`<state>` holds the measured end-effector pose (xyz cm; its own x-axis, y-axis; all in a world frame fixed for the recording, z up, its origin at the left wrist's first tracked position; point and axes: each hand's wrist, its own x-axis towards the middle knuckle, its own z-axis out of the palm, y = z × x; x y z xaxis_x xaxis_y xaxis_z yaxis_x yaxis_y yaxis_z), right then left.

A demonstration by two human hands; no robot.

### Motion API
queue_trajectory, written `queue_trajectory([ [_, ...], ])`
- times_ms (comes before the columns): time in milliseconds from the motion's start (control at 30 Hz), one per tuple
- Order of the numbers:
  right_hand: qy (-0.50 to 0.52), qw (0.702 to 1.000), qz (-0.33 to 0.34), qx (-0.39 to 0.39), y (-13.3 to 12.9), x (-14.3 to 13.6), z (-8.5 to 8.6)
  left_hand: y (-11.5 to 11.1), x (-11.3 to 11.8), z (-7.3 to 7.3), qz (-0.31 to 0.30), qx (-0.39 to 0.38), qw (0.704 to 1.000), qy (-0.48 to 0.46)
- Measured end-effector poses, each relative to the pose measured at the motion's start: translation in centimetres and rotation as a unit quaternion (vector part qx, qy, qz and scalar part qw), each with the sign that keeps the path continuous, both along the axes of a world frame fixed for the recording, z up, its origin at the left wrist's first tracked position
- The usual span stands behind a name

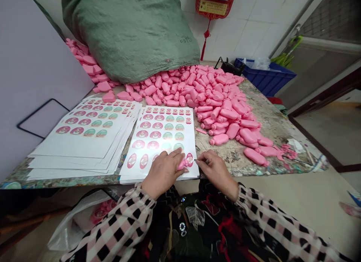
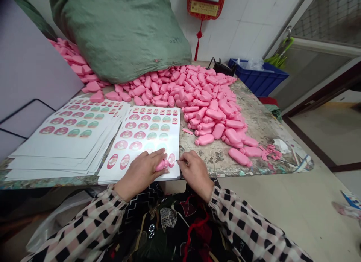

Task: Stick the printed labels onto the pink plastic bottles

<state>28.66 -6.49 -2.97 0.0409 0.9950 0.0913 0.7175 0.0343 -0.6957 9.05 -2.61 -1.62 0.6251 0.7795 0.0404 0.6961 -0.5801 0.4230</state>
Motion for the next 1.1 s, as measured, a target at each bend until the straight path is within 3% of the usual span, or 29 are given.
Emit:
queue_trajectory([
  [233,-0.001,1.000,-0.028,0.000,0.6,-0.6,-0.3,0.2,0.0,0.2,-0.001,-0.031,0.999,-0.022],
  [567,-0.036,0.996,0.030,-0.081,2.3,0.1,1.0,0.2,-0.1,0.3,-0.015,0.003,0.999,0.040],
  [800,-0.105,0.989,-0.034,-0.099,2.0,-0.9,1.7,1.5,-0.1,-0.1,-0.048,0.003,0.997,0.055],
  [1100,-0.159,0.986,-0.054,-0.013,0.8,-1.8,1.4,3.1,0.5,0.3,-0.065,-0.050,0.994,0.073],
])
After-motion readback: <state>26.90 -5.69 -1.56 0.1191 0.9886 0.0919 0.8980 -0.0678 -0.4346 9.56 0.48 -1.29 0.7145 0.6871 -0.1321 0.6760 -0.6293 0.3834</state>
